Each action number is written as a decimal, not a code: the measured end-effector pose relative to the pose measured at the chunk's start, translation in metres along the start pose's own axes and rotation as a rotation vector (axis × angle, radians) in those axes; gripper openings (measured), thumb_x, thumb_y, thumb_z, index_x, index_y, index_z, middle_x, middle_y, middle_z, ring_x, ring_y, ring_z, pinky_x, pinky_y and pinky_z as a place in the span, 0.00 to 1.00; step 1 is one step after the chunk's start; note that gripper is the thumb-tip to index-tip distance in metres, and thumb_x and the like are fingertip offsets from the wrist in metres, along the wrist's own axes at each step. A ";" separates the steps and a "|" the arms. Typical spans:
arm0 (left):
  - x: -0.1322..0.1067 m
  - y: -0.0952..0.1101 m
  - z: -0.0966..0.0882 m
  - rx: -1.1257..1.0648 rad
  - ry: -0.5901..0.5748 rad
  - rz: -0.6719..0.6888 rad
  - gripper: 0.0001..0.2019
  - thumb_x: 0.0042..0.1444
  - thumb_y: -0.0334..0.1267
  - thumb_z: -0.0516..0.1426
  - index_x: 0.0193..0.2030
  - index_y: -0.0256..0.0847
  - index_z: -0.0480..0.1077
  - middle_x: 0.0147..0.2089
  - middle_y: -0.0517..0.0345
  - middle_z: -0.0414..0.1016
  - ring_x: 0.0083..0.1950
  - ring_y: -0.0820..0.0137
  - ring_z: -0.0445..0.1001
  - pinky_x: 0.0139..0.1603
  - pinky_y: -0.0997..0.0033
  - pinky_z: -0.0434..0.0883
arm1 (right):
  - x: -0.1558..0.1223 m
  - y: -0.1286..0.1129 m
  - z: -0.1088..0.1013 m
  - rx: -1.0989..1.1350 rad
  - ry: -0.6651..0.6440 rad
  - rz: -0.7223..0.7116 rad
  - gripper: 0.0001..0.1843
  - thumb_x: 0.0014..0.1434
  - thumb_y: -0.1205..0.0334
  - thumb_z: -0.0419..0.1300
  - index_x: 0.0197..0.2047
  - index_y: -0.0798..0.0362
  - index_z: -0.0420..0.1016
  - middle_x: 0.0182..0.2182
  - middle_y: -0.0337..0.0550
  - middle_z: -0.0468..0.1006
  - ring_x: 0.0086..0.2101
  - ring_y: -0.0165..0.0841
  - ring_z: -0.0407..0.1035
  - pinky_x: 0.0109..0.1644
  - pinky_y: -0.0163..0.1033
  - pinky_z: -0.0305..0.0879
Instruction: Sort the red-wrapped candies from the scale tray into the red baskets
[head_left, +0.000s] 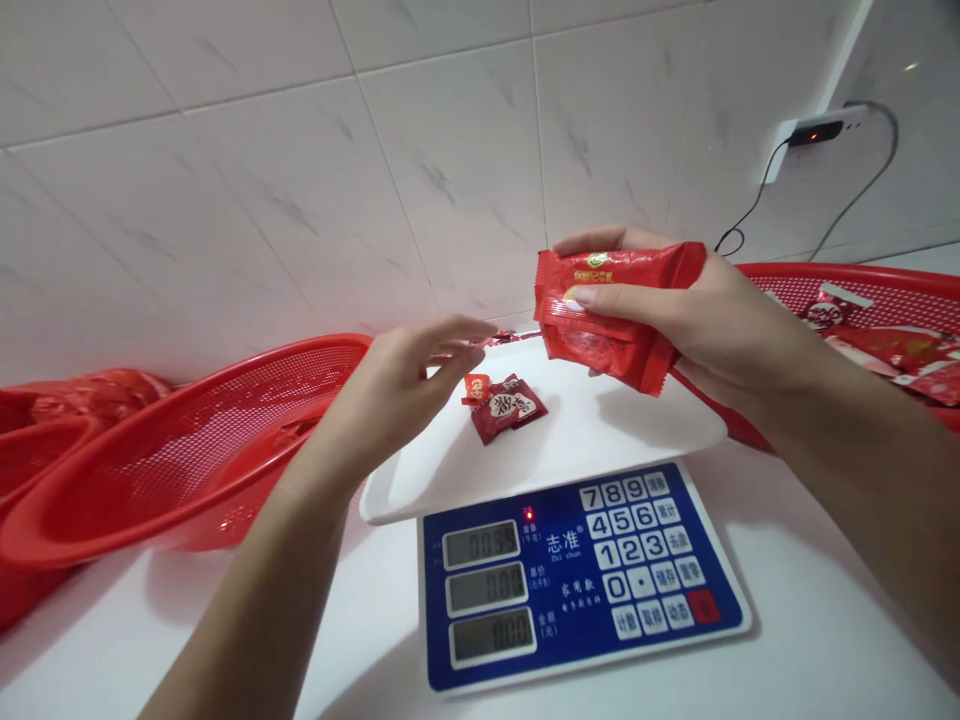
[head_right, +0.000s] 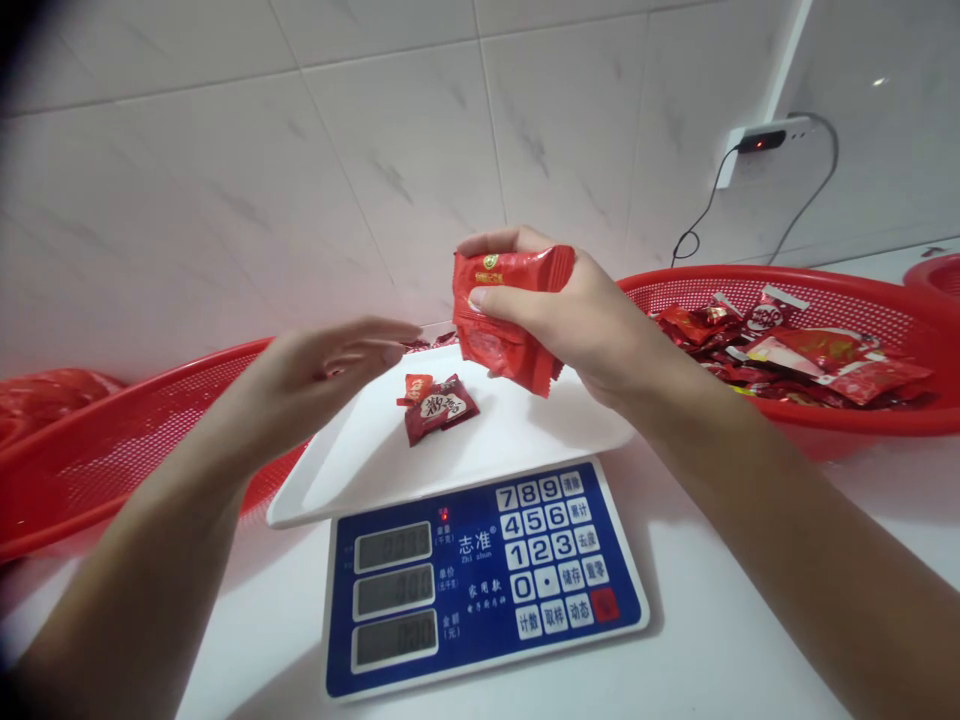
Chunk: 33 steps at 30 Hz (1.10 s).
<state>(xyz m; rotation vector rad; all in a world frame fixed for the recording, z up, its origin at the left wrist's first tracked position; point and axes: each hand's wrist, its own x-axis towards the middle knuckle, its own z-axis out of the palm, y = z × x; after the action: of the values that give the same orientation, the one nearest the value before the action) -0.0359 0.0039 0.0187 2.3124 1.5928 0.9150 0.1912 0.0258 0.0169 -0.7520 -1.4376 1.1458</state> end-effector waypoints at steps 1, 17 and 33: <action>-0.002 0.008 0.001 -0.134 0.042 0.012 0.15 0.67 0.47 0.58 0.53 0.45 0.80 0.53 0.53 0.85 0.53 0.59 0.82 0.53 0.63 0.78 | -0.002 -0.002 0.001 0.029 -0.026 0.018 0.16 0.59 0.70 0.68 0.51 0.51 0.79 0.38 0.42 0.82 0.36 0.34 0.78 0.38 0.37 0.77; -0.002 0.012 0.013 -0.692 0.060 0.032 0.12 0.54 0.40 0.71 0.41 0.39 0.79 0.42 0.54 0.84 0.42 0.64 0.84 0.43 0.68 0.82 | -0.001 0.003 0.004 0.073 -0.181 0.072 0.12 0.53 0.65 0.75 0.39 0.53 0.79 0.36 0.42 0.82 0.36 0.34 0.78 0.38 0.36 0.76; -0.001 -0.004 0.013 0.269 0.260 0.507 0.11 0.62 0.23 0.56 0.41 0.45 0.72 0.56 0.57 0.82 0.67 0.58 0.73 0.60 0.59 0.75 | 0.014 0.021 -0.003 0.143 -0.076 0.207 0.25 0.52 0.63 0.76 0.52 0.55 0.76 0.30 0.40 0.76 0.24 0.26 0.65 0.19 0.29 0.59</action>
<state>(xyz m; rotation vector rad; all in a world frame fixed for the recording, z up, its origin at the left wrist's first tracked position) -0.0322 0.0071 0.0059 2.9732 1.2940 1.2110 0.1884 0.0463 0.0020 -0.7772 -1.3462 1.4339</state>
